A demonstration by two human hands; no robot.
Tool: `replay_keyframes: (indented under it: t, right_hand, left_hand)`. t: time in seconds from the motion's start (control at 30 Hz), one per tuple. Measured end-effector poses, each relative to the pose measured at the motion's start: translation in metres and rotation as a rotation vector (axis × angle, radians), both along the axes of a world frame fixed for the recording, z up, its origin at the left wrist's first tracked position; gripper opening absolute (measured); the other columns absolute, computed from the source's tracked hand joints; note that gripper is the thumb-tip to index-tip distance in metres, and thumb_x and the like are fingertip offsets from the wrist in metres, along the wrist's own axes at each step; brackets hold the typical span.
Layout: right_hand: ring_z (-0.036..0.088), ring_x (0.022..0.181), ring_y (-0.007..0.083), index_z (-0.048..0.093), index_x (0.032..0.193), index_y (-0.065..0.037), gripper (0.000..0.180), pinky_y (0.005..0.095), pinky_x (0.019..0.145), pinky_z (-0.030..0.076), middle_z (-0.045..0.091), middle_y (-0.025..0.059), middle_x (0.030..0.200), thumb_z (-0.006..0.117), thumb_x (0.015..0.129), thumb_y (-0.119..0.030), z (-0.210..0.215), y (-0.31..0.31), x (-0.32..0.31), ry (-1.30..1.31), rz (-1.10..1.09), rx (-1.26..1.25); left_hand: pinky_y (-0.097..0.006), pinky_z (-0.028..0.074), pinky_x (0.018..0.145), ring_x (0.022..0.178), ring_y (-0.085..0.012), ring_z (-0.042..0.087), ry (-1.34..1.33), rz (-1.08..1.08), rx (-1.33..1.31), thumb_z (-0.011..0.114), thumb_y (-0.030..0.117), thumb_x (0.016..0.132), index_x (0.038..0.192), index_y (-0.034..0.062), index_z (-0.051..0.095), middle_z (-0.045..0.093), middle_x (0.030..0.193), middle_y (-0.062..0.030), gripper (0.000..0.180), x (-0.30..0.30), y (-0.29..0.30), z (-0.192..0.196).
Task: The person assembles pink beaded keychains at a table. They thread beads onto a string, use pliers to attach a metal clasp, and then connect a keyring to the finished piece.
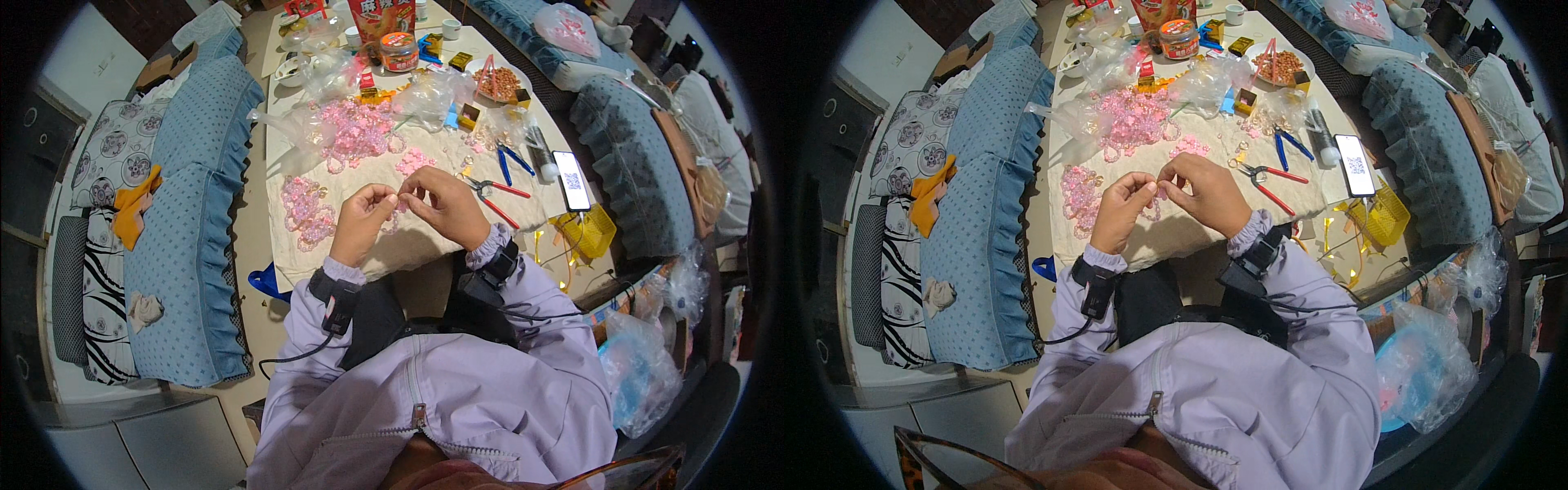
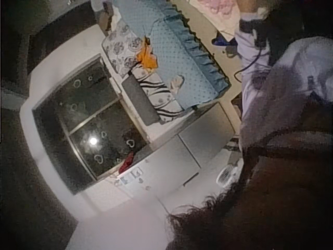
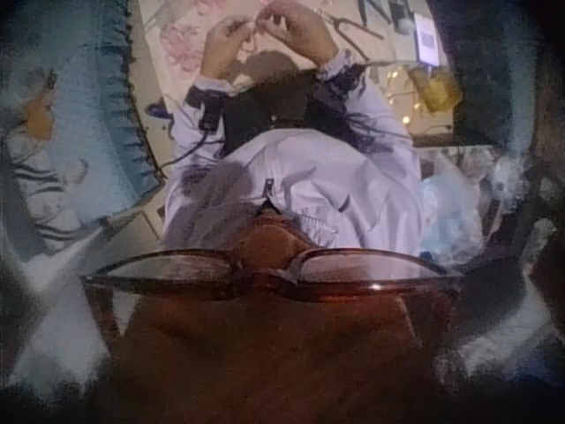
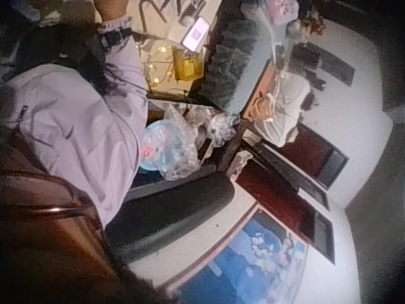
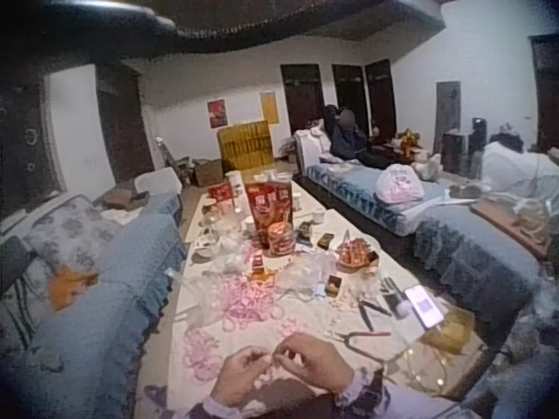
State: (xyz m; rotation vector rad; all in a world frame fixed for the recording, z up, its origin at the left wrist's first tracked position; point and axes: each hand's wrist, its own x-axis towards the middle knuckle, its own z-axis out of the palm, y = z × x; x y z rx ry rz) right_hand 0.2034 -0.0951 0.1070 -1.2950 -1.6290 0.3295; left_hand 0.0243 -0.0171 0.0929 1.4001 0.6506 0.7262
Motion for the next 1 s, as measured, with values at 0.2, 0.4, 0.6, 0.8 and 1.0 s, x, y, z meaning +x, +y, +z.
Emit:
replay_keyframes:
  t: [0.2, 0.4, 0.6, 0.8, 1.0]
  right_hand:
    - [0.066, 0.076, 0.0259, 0.063, 0.096, -0.009, 0.016, 0.0357, 0.062, 0.053, 0.063, 0.0077, 0.088, 0.073, 0.087, -0.017, 0.0, 0.003, 0.003, -0.168, 0.014, 0.036]
    - [0.067, 0.079, 0.0278, 0.061, 0.1, -0.009, 0.02, 0.0369, 0.063, 0.053, 0.063, 0.0082, 0.09, 0.072, 0.088, -0.019, -0.001, 0.004, 0.008, -0.224, 0.061, 0.006]
    - [0.066, 0.081, 0.0288, 0.06, 0.099, -0.008, 0.017, 0.037, 0.067, 0.053, 0.062, 0.0097, 0.09, 0.07, 0.088, -0.016, 0.002, 0.001, 0.009, -0.112, 0.114, -0.028]
    - [0.065, 0.081, 0.0292, 0.058, 0.1, -0.008, 0.019, 0.0373, 0.066, 0.053, 0.061, 0.0093, 0.092, 0.071, 0.087, -0.015, 0.001, 0.0, 0.009, -0.171, 0.104, 0.064]
    - [0.064, 0.08, 0.0291, 0.057, 0.101, -0.011, 0.021, 0.0385, 0.064, 0.052, 0.059, 0.0084, 0.093, 0.071, 0.088, -0.018, -0.009, -0.003, 0.007, -0.194, 0.101, 0.055]
  left_hand:
    - [-0.022, 0.046, 0.07, 0.076, -0.0057, 0.056, 0.026, 0.003, 0.019, 0.063, 0.014, 0.099, 0.108, 0.0002, 0.065, 0.068, 0.09, -0.0016, 0.017, -0.001, 0.0, -0.002]
    - [-0.021, 0.043, 0.069, 0.076, -0.0055, 0.054, -0.095, -0.139, -0.193, 0.06, 0.018, 0.101, 0.112, 0.0023, 0.064, 0.064, 0.091, 0.0012, 0.02, -0.003, 0.002, -0.005]
    - [-0.023, 0.043, 0.078, 0.083, -0.0064, 0.053, -0.062, -0.282, -0.364, 0.057, 0.024, 0.103, 0.114, 0.0049, 0.06, 0.06, 0.093, 0.0017, 0.021, -0.007, 0.008, -0.008]
    - [-0.027, 0.042, 0.08, 0.09, -0.0111, 0.054, -0.212, -0.388, -0.561, 0.056, 0.023, 0.103, 0.112, 0.0066, 0.058, 0.055, 0.093, -0.0004, 0.018, -0.007, 0.011, -0.012]
    - [-0.026, 0.042, 0.074, 0.08, -0.0096, 0.055, -0.234, -0.341, -0.641, 0.062, 0.023, 0.1, 0.11, 0.0071, 0.06, 0.059, 0.087, 0.0021, 0.018, -0.008, 0.011, -0.023]
